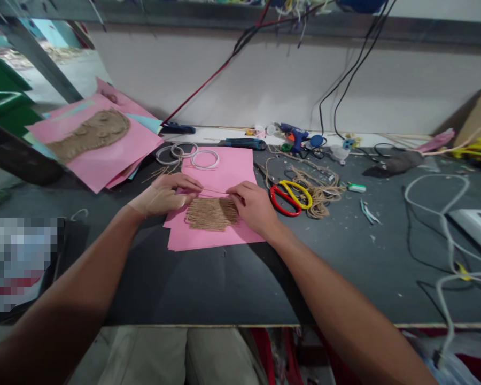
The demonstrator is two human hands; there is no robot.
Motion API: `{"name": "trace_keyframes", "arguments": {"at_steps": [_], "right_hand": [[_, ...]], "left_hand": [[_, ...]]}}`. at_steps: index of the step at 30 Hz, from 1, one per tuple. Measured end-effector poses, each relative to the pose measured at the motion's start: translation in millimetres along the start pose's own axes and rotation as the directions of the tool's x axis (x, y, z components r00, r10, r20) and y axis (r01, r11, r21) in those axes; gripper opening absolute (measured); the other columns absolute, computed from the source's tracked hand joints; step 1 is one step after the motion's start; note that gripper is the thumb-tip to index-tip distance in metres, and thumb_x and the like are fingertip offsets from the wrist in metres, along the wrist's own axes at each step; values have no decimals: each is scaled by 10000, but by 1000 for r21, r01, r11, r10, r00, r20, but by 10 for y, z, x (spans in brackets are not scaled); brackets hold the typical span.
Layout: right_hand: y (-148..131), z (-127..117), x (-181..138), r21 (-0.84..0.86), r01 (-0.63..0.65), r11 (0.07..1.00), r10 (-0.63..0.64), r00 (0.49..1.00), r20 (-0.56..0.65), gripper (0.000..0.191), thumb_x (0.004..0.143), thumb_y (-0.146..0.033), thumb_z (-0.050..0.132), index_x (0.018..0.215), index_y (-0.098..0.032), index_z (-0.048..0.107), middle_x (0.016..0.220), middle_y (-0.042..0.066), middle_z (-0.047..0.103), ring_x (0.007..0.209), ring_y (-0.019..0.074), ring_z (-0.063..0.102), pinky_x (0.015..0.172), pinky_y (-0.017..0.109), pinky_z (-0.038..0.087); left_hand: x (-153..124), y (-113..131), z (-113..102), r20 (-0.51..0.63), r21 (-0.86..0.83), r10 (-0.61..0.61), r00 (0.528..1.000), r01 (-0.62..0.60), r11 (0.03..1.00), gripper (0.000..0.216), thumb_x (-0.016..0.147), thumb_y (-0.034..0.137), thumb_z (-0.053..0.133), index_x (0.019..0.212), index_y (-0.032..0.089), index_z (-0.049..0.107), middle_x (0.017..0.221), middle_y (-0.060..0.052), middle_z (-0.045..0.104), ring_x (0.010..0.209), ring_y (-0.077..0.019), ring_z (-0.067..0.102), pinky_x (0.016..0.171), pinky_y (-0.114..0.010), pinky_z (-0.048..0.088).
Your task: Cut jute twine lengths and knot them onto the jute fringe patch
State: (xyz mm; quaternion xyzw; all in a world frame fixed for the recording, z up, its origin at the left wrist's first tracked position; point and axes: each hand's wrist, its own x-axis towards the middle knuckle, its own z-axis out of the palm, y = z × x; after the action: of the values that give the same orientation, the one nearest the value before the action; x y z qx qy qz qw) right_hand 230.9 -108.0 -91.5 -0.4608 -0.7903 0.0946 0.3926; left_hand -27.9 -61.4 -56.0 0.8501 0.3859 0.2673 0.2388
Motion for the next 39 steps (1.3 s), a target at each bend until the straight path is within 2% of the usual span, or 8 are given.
{"name": "trace_keyframes", "arguments": {"at_steps": [7,11,19,25,33,39], "right_hand": [[2,12,10,-11,-38,999,39,998,56,162,913,-117,616,968,-198,746,947,57,752,872,200,692,784,336,529],[-1,15,7,-12,-35,999,36,997,72,202,921,-116,585,982,-203,757,963,59,746,889,202,687,794,337,524],[27,26,0,-31,-19,999,23,993,114,258,924,-107,550,1024,-196,770,966,76,722,913,222,663,829,373,520],[38,26,2,-37,-13,999,18,991,129,270,922,-108,540,1010,-211,774,956,72,718,914,223,656,832,376,513],[40,23,-2,-60,2,998,6,990,140,271,906,-95,539,1004,-188,773,951,81,709,915,230,653,843,381,518],[48,29,-8,-73,13,997,-2,990,139,285,904,-89,528,1004,-200,770,958,79,704,916,228,650,846,386,526]], "left_hand": [[-22,-38,-16,22,34,11,1000,-12,999,227,771,186,590,865,188,797,1019,-68,793,1073,-229,712,1056,-377,524],[-40,-80,-13,80,58,8,997,-13,998,276,734,138,575,891,202,793,1032,-52,789,1066,-217,706,1028,-356,530],[-69,-21,-60,105,72,-44,994,36,997,326,687,106,587,910,217,799,1029,-49,782,1004,-214,706,946,-336,557],[-61,-2,-82,125,82,-50,991,40,996,252,734,184,653,942,205,794,1063,-64,779,1010,-221,706,950,-355,554],[-54,-18,-42,100,138,27,995,-41,990,165,771,252,700,901,224,798,1020,-59,784,1000,-224,701,977,-375,529],[-39,4,-24,100,239,30,995,-53,969,111,780,297,714,839,259,801,999,-36,791,1015,-232,678,979,-386,512]]}}
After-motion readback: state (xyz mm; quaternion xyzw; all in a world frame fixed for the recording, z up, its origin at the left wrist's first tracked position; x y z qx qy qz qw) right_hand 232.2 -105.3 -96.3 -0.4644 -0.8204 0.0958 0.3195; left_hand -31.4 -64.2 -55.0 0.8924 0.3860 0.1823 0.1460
